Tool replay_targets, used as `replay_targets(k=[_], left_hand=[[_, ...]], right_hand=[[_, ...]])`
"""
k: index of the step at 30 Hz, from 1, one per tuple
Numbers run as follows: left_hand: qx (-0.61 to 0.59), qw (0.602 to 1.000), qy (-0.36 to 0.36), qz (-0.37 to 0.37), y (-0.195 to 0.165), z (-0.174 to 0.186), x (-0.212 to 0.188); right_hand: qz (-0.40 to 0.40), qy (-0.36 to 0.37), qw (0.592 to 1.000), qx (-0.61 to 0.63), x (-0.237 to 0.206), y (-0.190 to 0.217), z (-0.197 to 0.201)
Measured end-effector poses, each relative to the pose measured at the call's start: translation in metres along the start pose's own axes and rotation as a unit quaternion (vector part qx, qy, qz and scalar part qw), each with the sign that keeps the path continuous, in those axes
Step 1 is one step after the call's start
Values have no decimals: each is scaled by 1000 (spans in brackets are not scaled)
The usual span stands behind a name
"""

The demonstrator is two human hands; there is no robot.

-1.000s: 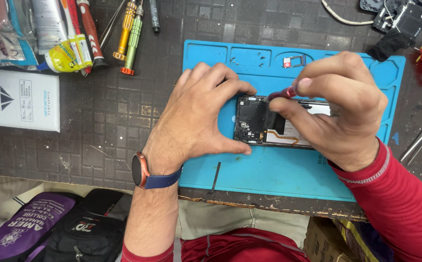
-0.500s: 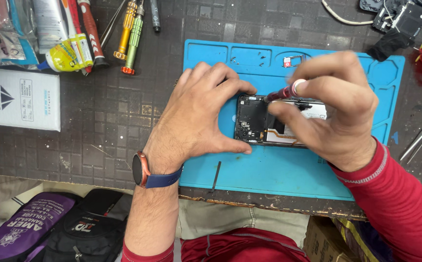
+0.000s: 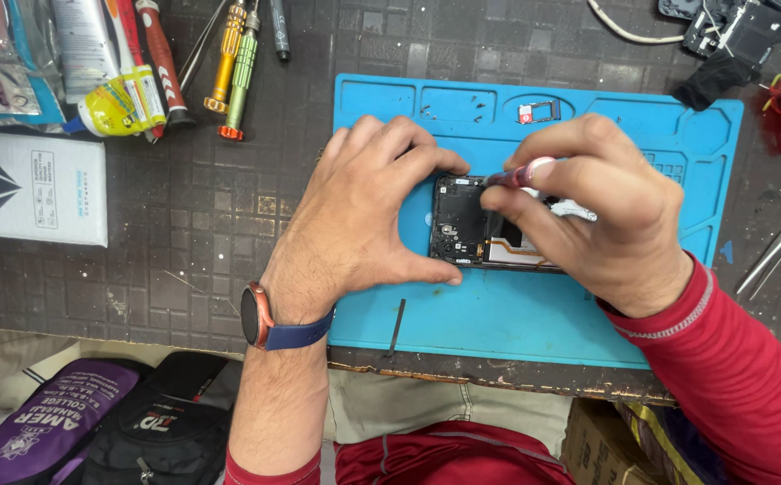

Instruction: The person disassembles a smartphone at a repair bench. They open the back cover, lift out the internal frame, remove the battery, pry at the phone's edge by hand, and use a screwdriver to unscrew components from the exposed internals on a blue mat.

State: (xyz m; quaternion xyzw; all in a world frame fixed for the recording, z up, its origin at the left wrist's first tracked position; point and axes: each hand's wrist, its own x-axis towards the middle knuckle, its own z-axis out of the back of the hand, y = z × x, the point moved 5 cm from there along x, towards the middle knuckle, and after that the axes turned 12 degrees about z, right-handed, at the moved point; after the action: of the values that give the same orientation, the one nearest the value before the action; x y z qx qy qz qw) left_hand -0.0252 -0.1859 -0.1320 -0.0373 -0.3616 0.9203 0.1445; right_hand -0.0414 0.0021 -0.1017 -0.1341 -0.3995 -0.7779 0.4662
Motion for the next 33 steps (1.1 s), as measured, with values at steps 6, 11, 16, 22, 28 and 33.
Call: replay_targets(k=[6,11,16,22,28,33], left_hand=[[-3,1000,-2,5,0,0,-1],[-3,1000,-5,0,1,0,-1],[-4,1000,-2,-5,1,0,0],[1,1000,-5,5,1,1,-1],[0,1000,-2,11,1,1,-2],[-4,1000,-7,0,2,1,-2]], right_hand=[[44,1,999,27,1,6,-5],[-6,-26,994,107,-6,-1,-3],[14,8,1000,22,-9,0,-6],[8,-50,996,79,-2,-7,2],[-5,-60,997,52,4,-38,-4],[-21,-60,996,65,4,-50,-9]])
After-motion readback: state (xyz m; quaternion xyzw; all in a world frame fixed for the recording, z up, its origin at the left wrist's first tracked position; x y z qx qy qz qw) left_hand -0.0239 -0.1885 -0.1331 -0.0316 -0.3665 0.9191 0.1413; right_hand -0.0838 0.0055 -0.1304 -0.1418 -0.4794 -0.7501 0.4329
